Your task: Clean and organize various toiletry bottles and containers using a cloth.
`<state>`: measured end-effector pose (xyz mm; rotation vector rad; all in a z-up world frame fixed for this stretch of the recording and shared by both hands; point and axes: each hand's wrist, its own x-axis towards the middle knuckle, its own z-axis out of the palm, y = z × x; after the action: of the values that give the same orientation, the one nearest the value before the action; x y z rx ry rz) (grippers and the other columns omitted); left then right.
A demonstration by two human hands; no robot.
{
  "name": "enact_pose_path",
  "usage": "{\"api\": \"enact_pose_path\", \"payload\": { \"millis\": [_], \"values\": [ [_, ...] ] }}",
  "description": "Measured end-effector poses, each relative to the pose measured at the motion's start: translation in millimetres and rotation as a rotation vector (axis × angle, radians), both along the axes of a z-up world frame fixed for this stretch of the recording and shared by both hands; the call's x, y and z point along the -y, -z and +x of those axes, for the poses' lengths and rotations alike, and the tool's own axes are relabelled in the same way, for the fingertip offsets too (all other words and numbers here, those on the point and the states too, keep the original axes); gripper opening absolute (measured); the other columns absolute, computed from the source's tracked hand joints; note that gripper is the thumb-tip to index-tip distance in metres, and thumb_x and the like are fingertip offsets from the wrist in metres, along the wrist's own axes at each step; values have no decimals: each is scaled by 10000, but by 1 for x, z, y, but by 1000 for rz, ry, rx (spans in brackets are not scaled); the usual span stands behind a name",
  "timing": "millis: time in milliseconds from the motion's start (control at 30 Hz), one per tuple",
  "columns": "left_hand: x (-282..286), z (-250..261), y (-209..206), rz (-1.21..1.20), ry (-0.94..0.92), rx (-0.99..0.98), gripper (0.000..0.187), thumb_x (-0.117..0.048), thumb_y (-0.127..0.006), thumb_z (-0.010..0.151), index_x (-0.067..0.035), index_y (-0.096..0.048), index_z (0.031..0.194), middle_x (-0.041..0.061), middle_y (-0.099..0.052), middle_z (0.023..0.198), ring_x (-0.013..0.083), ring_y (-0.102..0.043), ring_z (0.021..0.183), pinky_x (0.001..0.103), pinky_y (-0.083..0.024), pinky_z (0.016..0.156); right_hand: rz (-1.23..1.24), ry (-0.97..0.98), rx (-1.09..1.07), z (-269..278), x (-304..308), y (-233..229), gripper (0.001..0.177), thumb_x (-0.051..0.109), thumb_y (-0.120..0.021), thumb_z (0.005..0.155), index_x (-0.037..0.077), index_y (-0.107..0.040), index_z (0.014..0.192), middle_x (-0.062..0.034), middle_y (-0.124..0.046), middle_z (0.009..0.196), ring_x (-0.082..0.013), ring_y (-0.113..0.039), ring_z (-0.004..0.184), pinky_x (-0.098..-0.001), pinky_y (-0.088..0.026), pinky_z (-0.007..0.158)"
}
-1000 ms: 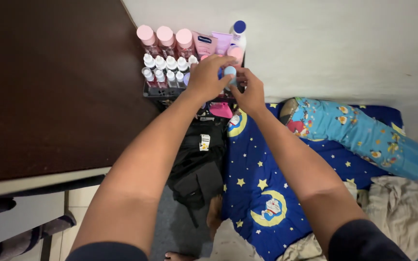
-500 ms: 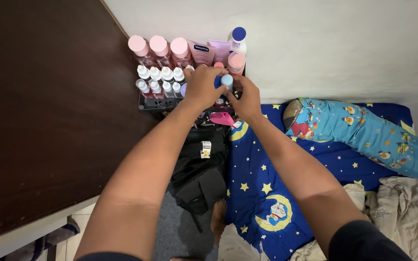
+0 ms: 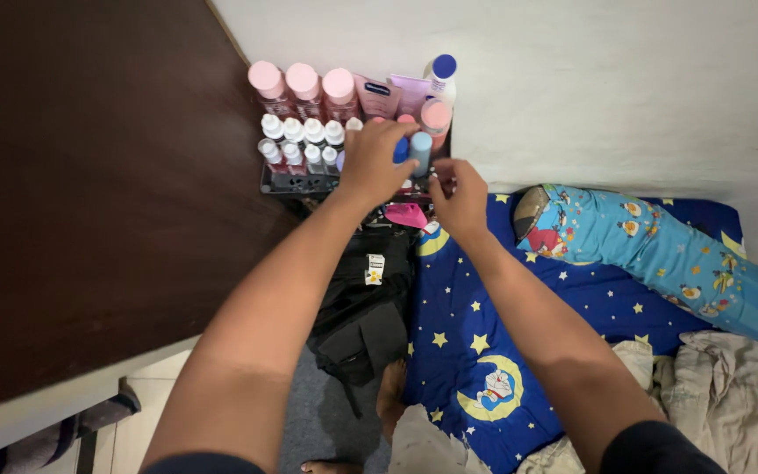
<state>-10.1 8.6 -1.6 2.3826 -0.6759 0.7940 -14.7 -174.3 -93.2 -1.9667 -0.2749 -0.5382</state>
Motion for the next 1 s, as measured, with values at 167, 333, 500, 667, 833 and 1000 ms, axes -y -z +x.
{"api": "enact_pose_path", "payload": {
  "millis": [167,333,500,667,833,1000],
  "values": [
    [-9,-52,4,-87,-46,-28,338,-195,-824,801,-163,-708,1117,11,-709,1091,273,-613,1088,458,-422,922,-623,-27,123,-13,-22,-27,253,251,-658,928,179,-716,1164,-100,-714,985,-331,-648,974,-488,-520,826],
    [-9,-93,20,-251,-44,-51,273,-148,-761,839,-152,-715,1108,13,-709,1065,262,-639,1093,422,-431,910,-831,-28,-16,-8,-36,-24,367,401,-569,931,239,-701,1233,-142,-698,1035,-393,-620,1019,-553,-479,810],
    [-12,-110,31,-277,-59,-112,267,-128,-750,819,-145,-724,1085,17,-721,1053,246,-647,1049,396,-434,899,-858,33,-84,-5,-37,-15,317,428,-555,991,239,-719,1186,-144,-696,1116,-379,-627,1075,-569,-454,899],
    [-17,-116,34,-295,-74,-137,250,-124,-750,829,-143,-732,1078,12,-720,1028,244,-650,1044,398,-433,906,-780,23,-150,-1,-39,-13,331,433,-577,935,256,-768,1138,-150,-680,1088,-372,-611,1062,-572,-410,911],
    [-17,-117,36,-305,-99,-186,244,-127,-746,831,-140,-731,1074,12,-720,1011,235,-652,1030,392,-435,883,-657,74,-119,0,-45,-9,269,394,-666,870,207,-800,1007,-143,-655,1019,-359,-594,1034,-556,-389,863],
    [-14,-112,37,-308,-81,-153,229,-118,-747,829,-116,-742,1059,46,-721,1000,253,-661,995,404,-469,880,-405,29,70,-11,-42,-8,140,232,-771,858,135,-754,958,-97,-661,948,-306,-633,979,-511,-433,805]
  ]
}}
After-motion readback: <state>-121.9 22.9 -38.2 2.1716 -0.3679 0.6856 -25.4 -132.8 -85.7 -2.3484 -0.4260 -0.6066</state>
